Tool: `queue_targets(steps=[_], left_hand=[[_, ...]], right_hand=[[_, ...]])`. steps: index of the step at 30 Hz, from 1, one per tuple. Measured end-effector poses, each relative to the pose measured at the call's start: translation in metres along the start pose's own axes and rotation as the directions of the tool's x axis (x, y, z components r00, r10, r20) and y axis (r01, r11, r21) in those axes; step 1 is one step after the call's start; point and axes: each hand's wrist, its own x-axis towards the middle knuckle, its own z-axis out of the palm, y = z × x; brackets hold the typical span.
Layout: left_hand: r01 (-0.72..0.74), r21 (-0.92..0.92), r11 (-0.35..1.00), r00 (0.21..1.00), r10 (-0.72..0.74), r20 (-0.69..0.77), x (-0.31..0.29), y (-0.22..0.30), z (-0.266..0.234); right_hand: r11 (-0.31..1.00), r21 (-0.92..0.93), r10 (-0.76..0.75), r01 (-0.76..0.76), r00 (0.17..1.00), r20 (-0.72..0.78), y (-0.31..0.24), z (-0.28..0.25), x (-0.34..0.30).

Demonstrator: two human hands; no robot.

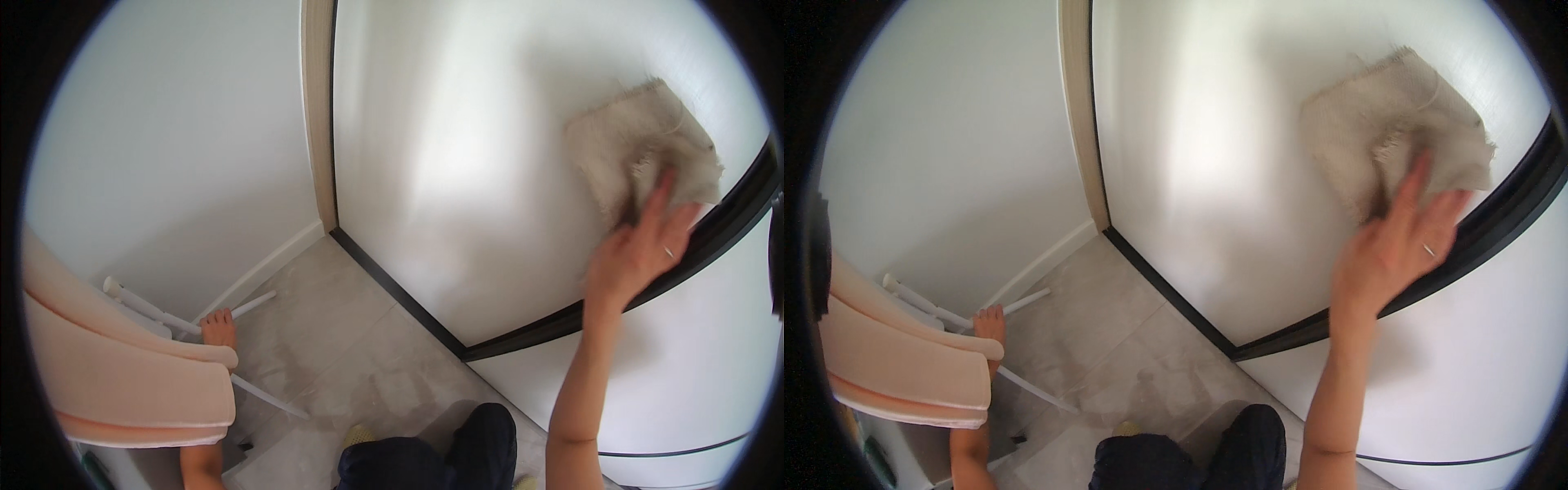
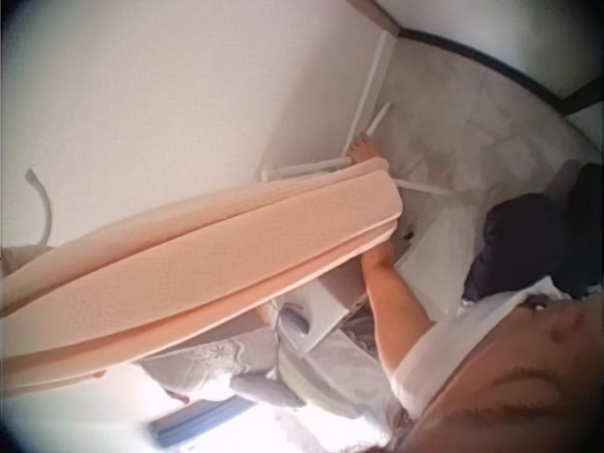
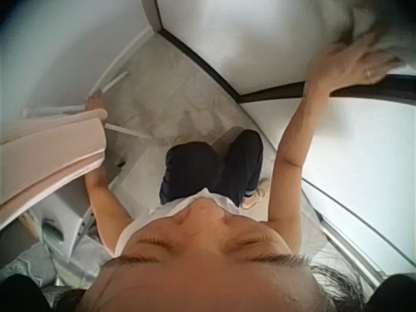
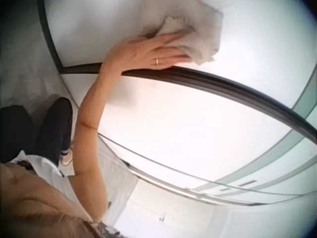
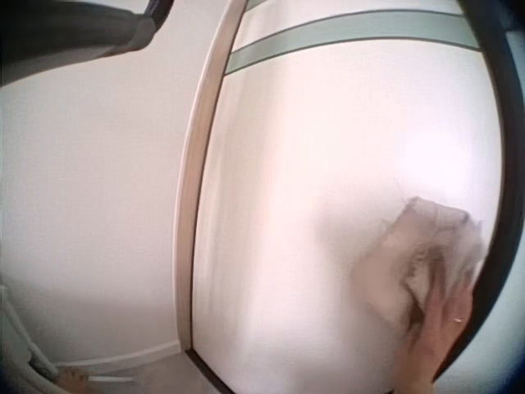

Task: The person wipes the sliding doors and outer frame of a white and green wardrobe using a cloth, reaching various heights and corners.

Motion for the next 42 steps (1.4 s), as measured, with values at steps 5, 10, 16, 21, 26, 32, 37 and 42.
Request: queue_targets(steps=[5,10,16,21,26,32,37,42], left_hand=[[-0.002,-0.022,1.0,1.0,0.002,-0.023,0.0,-0.003,-0.001],[0.022,-0.094,0.995,0.986,-0.007,0.164,0.001,-0.004,-0.01],[-0.034,-0.109,0.993,0.997,0.026,-0.079,-0.011,-0.005,0.009],[-0.177,-0.53,0.829,0.983,0.178,-0.051,-0.01,0.052,-0.12],[-0.093,-0.996,-0.013,0.946,0.31,-0.093,-0.027,0.189,-0.152],[0.242,-0.922,-0.304,0.958,0.225,0.177,-0.007,0.267,-0.2],[0.561,-0.654,-0.508,0.784,0.579,0.224,-0.005,0.254,-0.2],[-0.222,-0.974,-0.042,0.973,-0.075,-0.219,-0.006,0.244,-0.214]], right_hand=[[0.992,0.08,-0.111,0.094,0.962,0.25,-0.027,0.06,-0.123],[0.919,0.394,-0.262,0.001,0.749,0.609,-0.062,0.088,-0.29],[0.755,0.625,-0.508,-0.201,0.424,0.75,-0.081,0.105,-0.41],[0.703,0.71,-0.617,0.029,0.52,0.59,-0.086,0.11,-0.427],[0.133,0.047,-0.206,-0.99,0.019,0.978,-0.098,0.064,-0.328],[-0.511,-0.352,-0.368,-0.784,-0.171,0.914,-0.09,0.029,-0.286],[-0.683,-0.396,-0.378,-0.613,-0.167,0.91,-0.091,0.018,-0.28],[-0.495,-0.267,-0.22,-0.827,-0.178,0.959,-0.102,0.009,-0.317]])
